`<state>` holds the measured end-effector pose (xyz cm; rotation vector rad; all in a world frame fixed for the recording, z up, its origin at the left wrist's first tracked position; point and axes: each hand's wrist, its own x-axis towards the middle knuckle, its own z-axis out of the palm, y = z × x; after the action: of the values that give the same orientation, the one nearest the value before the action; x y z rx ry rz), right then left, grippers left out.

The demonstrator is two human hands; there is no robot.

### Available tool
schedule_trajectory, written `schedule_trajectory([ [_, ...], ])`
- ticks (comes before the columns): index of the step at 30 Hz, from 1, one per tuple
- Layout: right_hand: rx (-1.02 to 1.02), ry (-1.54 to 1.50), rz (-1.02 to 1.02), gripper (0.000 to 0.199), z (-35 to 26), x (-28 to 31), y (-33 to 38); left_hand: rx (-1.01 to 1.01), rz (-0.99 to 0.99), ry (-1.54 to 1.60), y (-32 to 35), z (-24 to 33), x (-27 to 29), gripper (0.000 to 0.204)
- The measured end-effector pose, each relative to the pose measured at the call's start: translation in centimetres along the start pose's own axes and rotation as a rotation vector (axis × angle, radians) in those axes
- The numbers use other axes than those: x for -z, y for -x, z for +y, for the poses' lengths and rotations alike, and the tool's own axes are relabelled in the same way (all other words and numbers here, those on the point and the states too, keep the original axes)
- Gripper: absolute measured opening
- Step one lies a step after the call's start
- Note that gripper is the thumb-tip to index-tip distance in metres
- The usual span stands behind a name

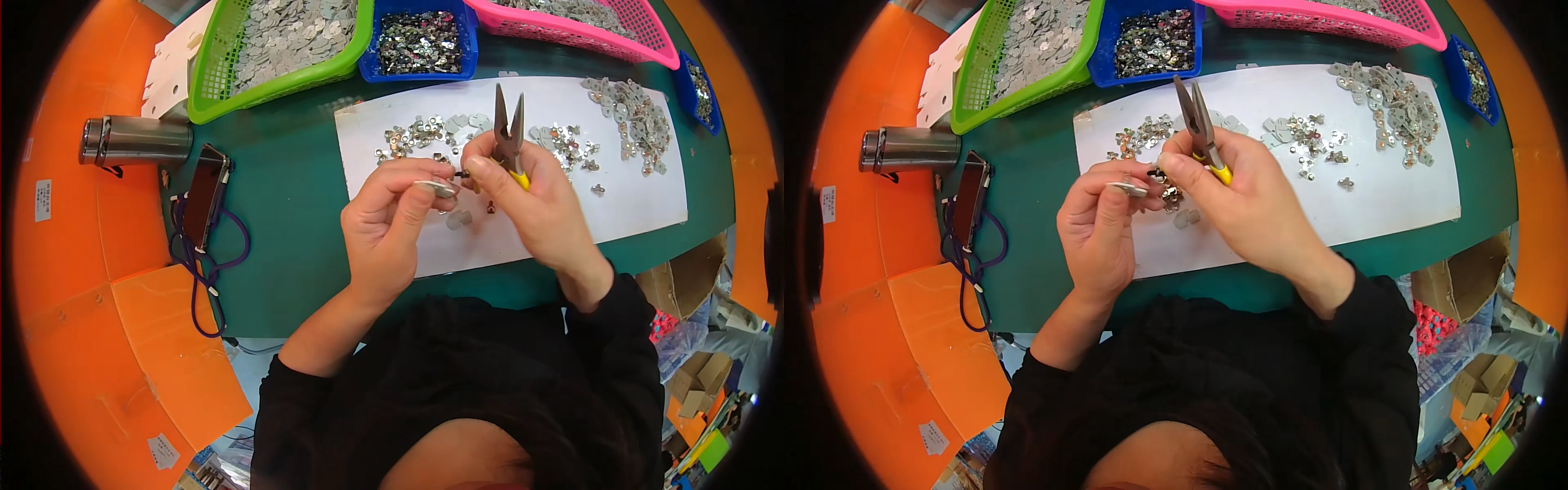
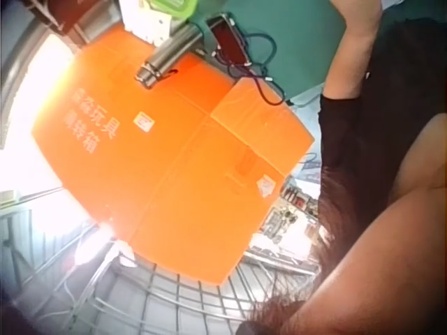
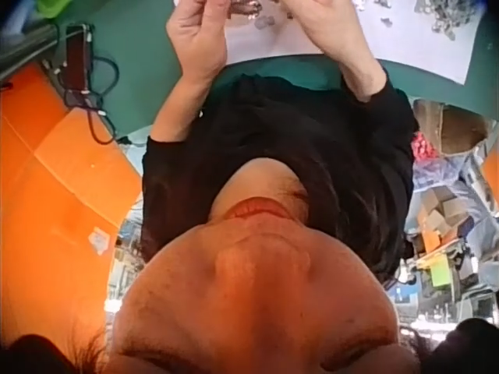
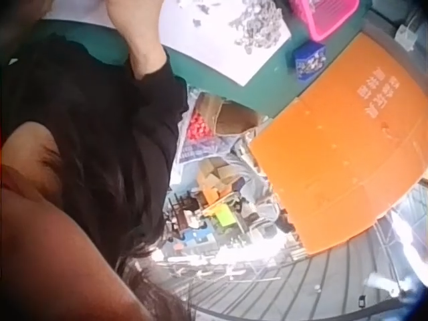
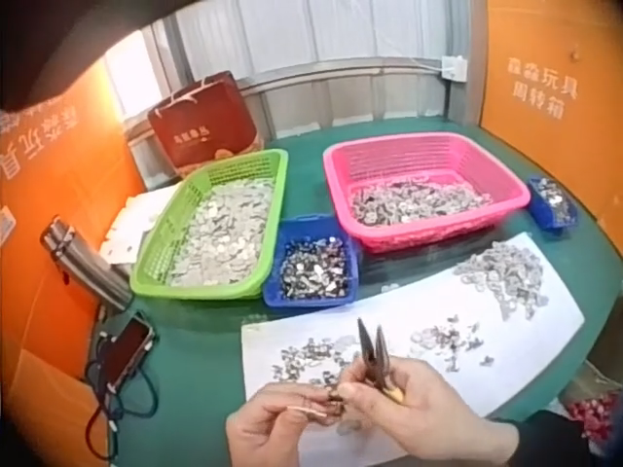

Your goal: Assembling small metal components using a pair of pliers on a white workspace.

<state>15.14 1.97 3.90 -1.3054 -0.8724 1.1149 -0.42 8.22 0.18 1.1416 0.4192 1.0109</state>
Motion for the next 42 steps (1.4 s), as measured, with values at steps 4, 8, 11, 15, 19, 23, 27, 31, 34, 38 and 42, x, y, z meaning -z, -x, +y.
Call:
schedule_trajectory([
  [4,-0.19,0.068,-0.302,0.019,-1.8,1.7,-0.5,-0.114,-0.184,-0.292,-0.3,0.1,1.7,0.01],
  [8,-0.256,0.215,-0.452,0.017,-3.0,2.9,-0.9,-0.113,-0.253,-0.359,-0.7,0.6,1.5,0.01],
  [11,-0.245,0.29,-0.543,0.016,-4.0,3.4,-1.2,-0.051,-0.31,-0.306,-0.6,0.6,1.5,0.012],
  [15,-0.18,0.414,-0.661,0.016,-4.7,3.6,-1.9,0.088,-0.285,-0.15,0.1,0.2,1.3,0.015],
  [19,-0.204,0.348,-0.638,0.018,-4.3,3.1,-1.8,0.129,-0.252,-0.028,0.2,0.3,1.1,0.016],
  [23,-0.258,0.152,-0.496,0.02,-2.9,2.2,-1.5,-0.067,-0.223,-0.223,0.1,0.1,1.0,0.015],
  [27,-0.116,0.112,-0.303,0.019,-1.9,0.6,-0.9,-0.194,-0.096,-0.422,0.1,0.1,1.4,0.013],
  [31,0.164,0.162,-0.081,0.014,-0.3,-1.2,0.2,-0.284,0.006,-0.494,0.3,-0.2,0.9,0.013],
  [34,0.3,0.261,-0.043,0.013,0.1,-1.5,0.6,-0.339,0.09,-0.529,0.5,-0.1,0.6,0.012],
  [38,0.488,0.35,-0.026,0.025,1.2,-1.3,0.5,-0.353,0.049,-0.516,0.3,0.0,0.8,0.011],
  [42,0.677,0.476,-0.011,0.025,0.9,-0.3,0.0,-0.441,-0.133,-0.659,-0.6,0.7,1.3,0.011],
])
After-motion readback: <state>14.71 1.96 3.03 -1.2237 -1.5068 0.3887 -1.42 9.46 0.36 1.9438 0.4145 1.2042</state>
